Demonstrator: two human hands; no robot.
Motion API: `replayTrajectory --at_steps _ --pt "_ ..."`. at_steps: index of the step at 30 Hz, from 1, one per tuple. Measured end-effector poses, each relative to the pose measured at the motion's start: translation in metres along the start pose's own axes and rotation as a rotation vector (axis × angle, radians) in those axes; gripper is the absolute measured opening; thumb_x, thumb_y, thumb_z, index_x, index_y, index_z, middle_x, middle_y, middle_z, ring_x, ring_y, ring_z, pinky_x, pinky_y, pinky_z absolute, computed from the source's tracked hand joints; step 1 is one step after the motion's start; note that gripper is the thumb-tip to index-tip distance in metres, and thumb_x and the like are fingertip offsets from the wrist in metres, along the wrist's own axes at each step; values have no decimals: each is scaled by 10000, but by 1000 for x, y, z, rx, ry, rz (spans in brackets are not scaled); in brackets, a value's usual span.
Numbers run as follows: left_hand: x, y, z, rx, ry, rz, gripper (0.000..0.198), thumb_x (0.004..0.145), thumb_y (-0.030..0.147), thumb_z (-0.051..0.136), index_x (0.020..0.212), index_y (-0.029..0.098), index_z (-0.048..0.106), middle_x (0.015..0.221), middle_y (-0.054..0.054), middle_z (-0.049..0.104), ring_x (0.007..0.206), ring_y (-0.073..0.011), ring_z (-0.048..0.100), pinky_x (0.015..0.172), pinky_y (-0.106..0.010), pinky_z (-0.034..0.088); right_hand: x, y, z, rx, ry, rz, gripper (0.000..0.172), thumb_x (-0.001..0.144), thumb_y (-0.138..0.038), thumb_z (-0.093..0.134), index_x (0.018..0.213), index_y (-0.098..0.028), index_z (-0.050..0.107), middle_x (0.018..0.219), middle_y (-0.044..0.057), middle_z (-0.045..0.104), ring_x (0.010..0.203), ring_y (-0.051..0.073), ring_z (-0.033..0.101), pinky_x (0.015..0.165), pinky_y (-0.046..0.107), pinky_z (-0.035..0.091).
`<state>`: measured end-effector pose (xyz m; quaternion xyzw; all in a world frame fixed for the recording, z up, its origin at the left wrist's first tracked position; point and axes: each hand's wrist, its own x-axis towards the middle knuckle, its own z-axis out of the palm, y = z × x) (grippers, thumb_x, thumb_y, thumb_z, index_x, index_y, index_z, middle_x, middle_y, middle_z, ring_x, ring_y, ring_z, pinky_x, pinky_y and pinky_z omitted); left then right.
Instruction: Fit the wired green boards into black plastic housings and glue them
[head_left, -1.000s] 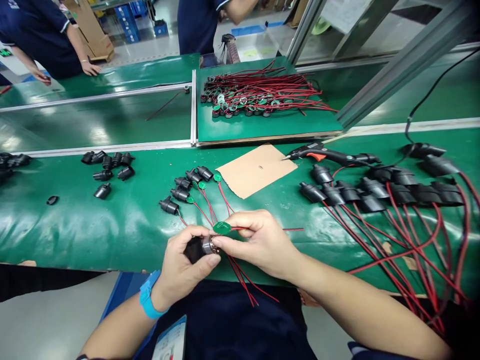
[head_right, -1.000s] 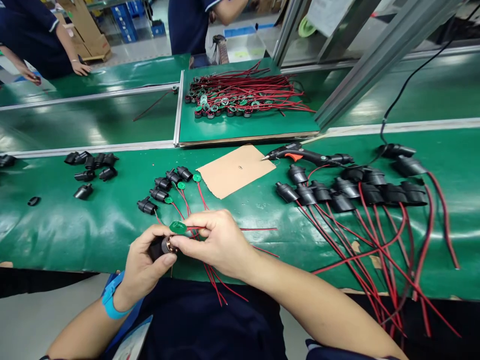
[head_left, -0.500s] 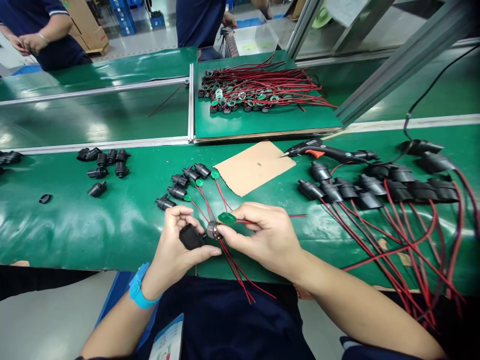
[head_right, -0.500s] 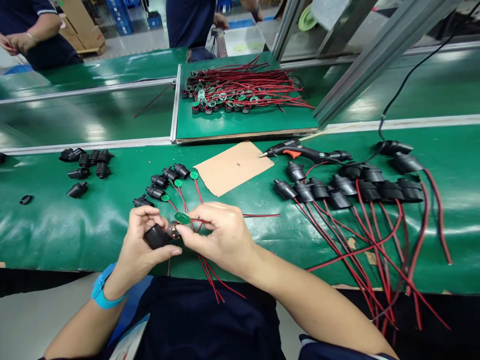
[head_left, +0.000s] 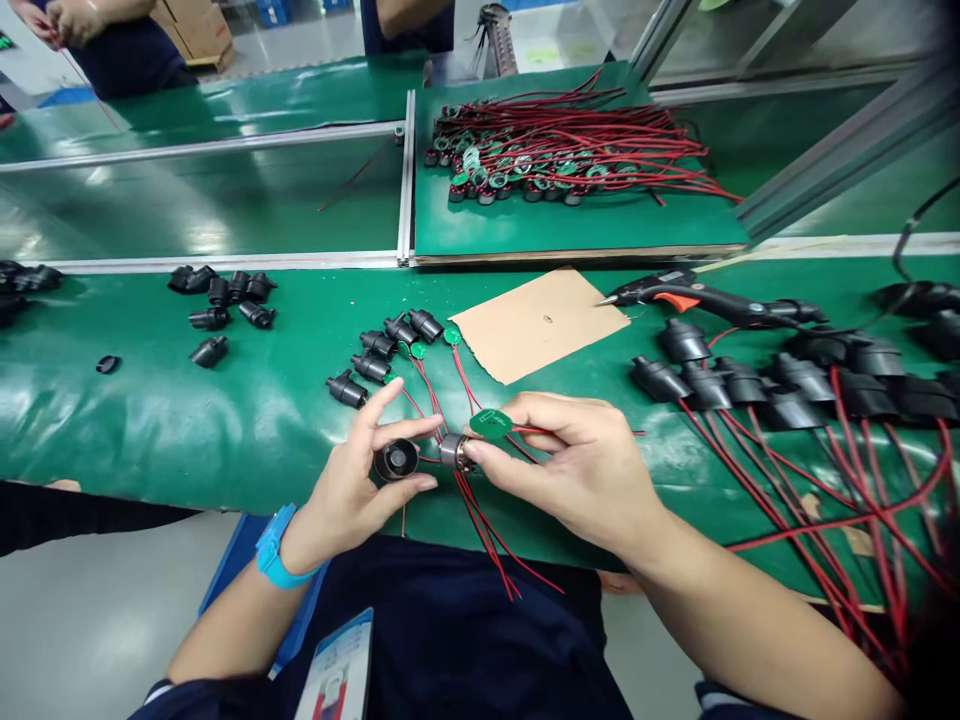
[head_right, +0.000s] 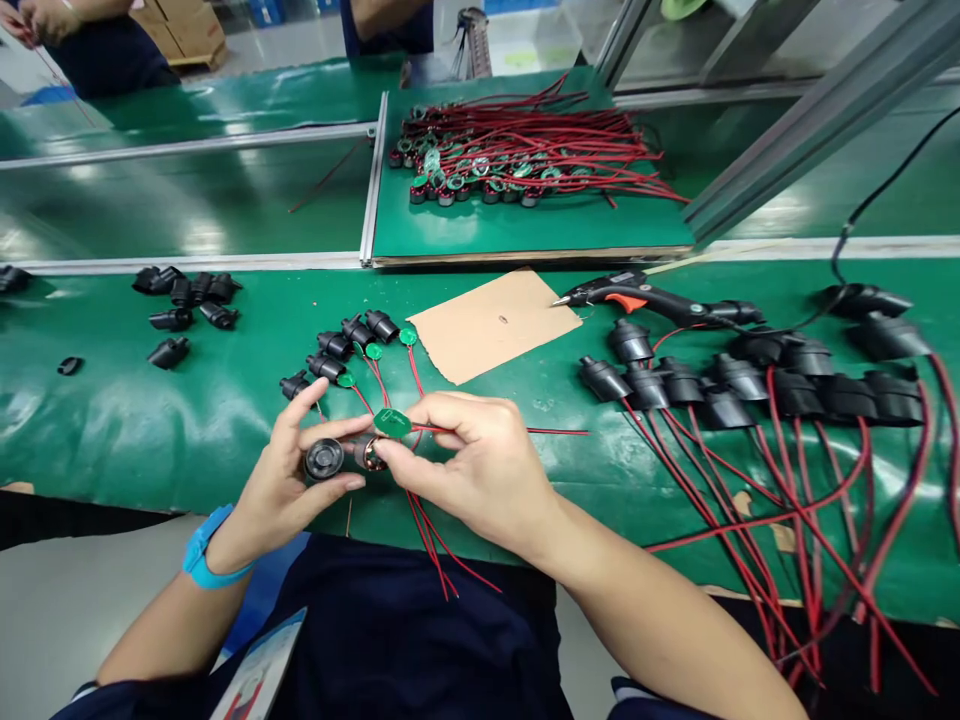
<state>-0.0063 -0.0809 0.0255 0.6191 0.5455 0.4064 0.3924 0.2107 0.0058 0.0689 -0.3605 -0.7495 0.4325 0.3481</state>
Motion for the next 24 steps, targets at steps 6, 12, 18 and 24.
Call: replayTrajectory --at_steps 6,12,18,24 --pt "0 -1 10 44 -19 122 878 921 104 634 1628 322 161 1195 -85 718 1031 -230 705 972 -396 542 -1 0 12 55 -86 -35 145 854 -274 738 764 -164 711 586 -40 503 487 63 303 448 242 252" --pt "-2 6 19 218 -18 290 928 921 106 573 1646 252 13 1185 -130 628 1030 -249 608 956 -418 524 -2 9 21 23 -99 -44 190 859 -284 729 727 -157 679 589 -48 501 501 64 320 473 237 267" --pt "-5 3 20 214 62 312 925 930 71 580 1642 301 36 1270 -112 633 1250 -261 587 1100 -457 469 -3 11 25 -5 -33 -15 257 851 -282 719 661 -167 589 542 -81 375 488 54 249 458 233 213" --pt "-9 -7 21 48 183 191 922 894 95 692 1616 312 160 1212 -90 696 1219 -266 656 1093 -470 512 0 11 12 290 -265 221 277 868 -359 743 1075 -181 696 745 -20 634 580 89 474 526 214 385"
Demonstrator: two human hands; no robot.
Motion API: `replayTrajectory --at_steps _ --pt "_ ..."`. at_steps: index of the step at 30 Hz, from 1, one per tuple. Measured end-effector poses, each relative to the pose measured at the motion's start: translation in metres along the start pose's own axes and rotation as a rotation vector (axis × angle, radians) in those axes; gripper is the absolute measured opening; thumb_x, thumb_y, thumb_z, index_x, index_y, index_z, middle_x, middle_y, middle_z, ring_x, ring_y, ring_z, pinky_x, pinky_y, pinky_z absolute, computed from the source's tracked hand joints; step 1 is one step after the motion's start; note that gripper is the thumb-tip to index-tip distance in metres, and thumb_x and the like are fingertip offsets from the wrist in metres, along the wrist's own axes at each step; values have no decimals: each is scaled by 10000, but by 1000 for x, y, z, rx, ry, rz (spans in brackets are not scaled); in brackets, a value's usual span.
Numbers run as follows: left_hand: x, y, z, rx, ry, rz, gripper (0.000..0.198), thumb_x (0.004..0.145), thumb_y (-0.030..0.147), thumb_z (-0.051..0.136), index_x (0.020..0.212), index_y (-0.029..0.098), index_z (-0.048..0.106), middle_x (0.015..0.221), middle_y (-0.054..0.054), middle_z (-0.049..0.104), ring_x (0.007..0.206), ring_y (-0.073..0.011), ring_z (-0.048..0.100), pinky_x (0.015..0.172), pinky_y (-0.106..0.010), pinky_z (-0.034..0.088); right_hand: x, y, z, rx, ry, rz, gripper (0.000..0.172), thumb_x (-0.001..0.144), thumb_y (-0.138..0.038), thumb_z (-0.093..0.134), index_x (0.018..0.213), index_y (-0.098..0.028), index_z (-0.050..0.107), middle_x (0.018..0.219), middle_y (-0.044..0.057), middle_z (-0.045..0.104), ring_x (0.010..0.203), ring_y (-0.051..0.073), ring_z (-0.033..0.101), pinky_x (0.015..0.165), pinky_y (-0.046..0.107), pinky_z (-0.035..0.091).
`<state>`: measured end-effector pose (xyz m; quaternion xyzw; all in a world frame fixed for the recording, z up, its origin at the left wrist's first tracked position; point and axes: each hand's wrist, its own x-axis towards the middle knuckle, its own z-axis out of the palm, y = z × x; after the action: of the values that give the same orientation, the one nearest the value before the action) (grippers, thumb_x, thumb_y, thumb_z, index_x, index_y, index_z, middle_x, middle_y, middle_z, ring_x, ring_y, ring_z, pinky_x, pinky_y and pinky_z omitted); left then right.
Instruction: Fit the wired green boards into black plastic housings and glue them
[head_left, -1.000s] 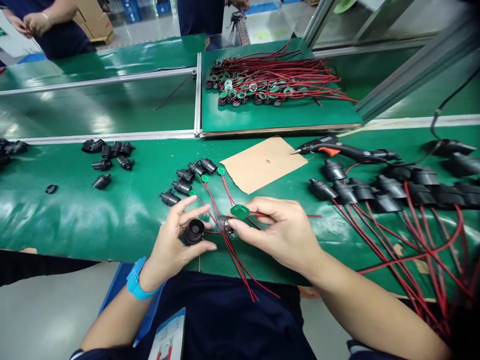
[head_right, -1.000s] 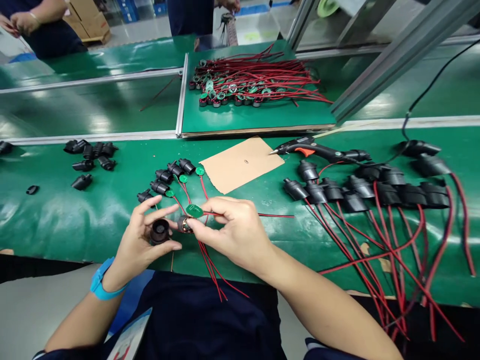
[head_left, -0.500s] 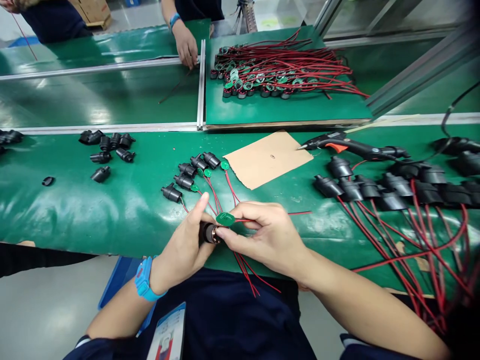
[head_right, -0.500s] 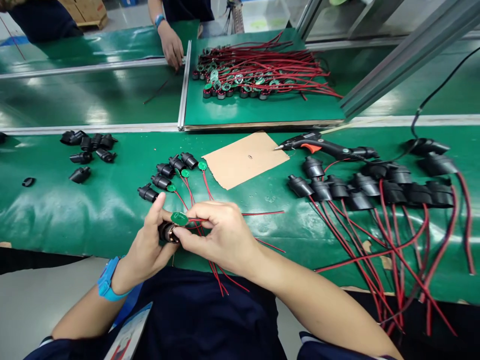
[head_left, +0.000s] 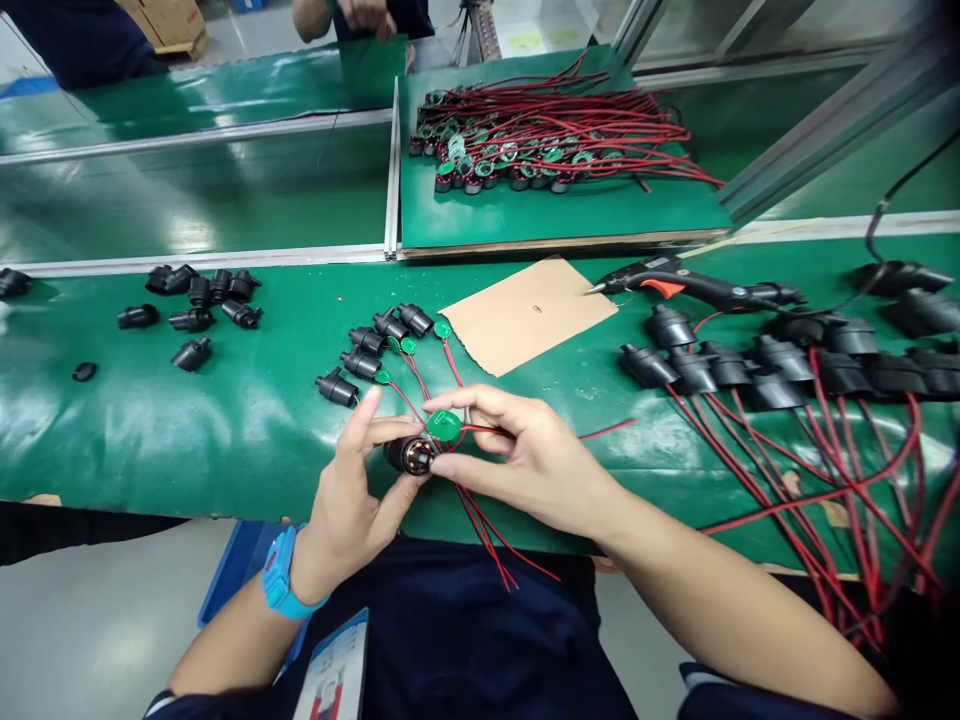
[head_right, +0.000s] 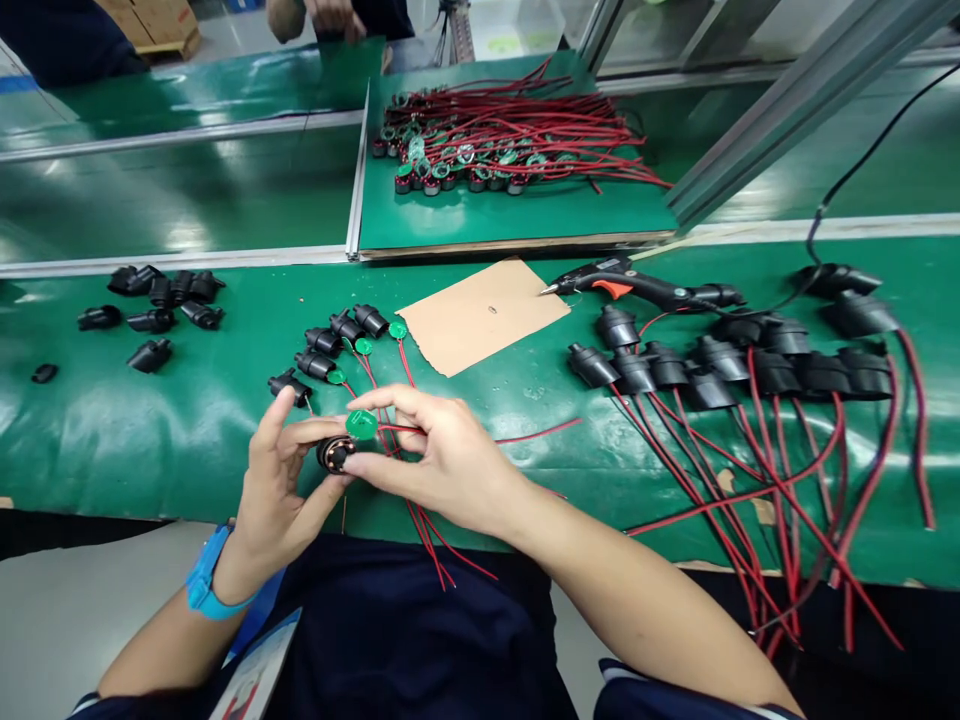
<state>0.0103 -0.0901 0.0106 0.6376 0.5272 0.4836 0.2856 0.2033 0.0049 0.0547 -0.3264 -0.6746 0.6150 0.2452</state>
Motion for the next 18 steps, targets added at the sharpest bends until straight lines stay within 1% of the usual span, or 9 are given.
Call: replayTrajectory --at_steps 1,3,5,7,9,11,12,14,18 --pt "-1 0 0 -37 9 -36 920 887 104 708 1612 304 179 1208 -93 699 1216 -270 660 1084 -468 523 0 -1 -4 45 -45 28 317 888 -374 728 1140 -184 691 831 7 681 639 106 542 571 223 438" --pt "-2 1 -1 -95 17 -92 917 873 115 733 1604 295 208 1203 -97 704 1227 -277 658 1072 -463 535 0 -3 -10 75 -98 52 279 945 -395 665 1113 -178 714 917 39 722 736 134 623 643 242 496" --pt "-2 3 -2 -126 5 -130 908 868 121 743 1597 300 233 1195 -93 709 1224 -277 661 1058 -454 544 0 -3 -12 43 -115 42 265 982 -395 615 1061 -174 738 951 48 740 799 151 660 690 253 520" --pt "-2 5 -3 -128 -8 -147 903 865 127 749 1594 310 248 1176 -81 717 1201 -271 670 1050 -445 545 1 -2 -10 -28 -99 -16 254 999 -364 591 1081 -180 745 973 50 749 820 154 670 704 255 522" --pt "-1 6 -4 -93 -17 -135 908 856 130 762 1591 319 263 1149 -62 726 1185 -260 672 1073 -445 521 1 -1 -6 -118 -81 -108 238 999 -324 595 1127 -187 741 956 45 743 792 144 656 693 254 509" --pt "-2 6 -5 -52 -4 -111 913 842 136 780 1583 326 280 1128 -41 738 1161 -244 677 1097 -441 493 2 0 -4 -169 -85 -166 259 992 -316 612 1188 -189 723 854 19 699 698 122 601 630 245 475" --pt "-3 5 -6 -42 18 -109 913 839 141 786 1578 330 284 1127 -36 743 1152 -238 679 1100 -440 486 2 1 -3 -172 -96 -166 280 985 -326 626 1216 -191 709 795 0 658 657 114 565 599 241 454" --pt "-7 2 -8 -24 47 -136 869 847 152 782 1557 333 314 1143 -36 755 1149 -233 684 1095 -439 481 2 4 -4 -136 -147 -126 331 971 -344 651 1270 -205 675 741 -29 586 621 104 520 568 234 429" --pt "-20 -9 -9 58 -70 -199 670 883 155 745 1456 311 436 1183 -53 768 1154 -237 709 1089 -436 485 5 16 -3 -77 -299 -25 416 924 -281 699 1323 -218 604 734 -61 547 591 85 488 552 223 406"
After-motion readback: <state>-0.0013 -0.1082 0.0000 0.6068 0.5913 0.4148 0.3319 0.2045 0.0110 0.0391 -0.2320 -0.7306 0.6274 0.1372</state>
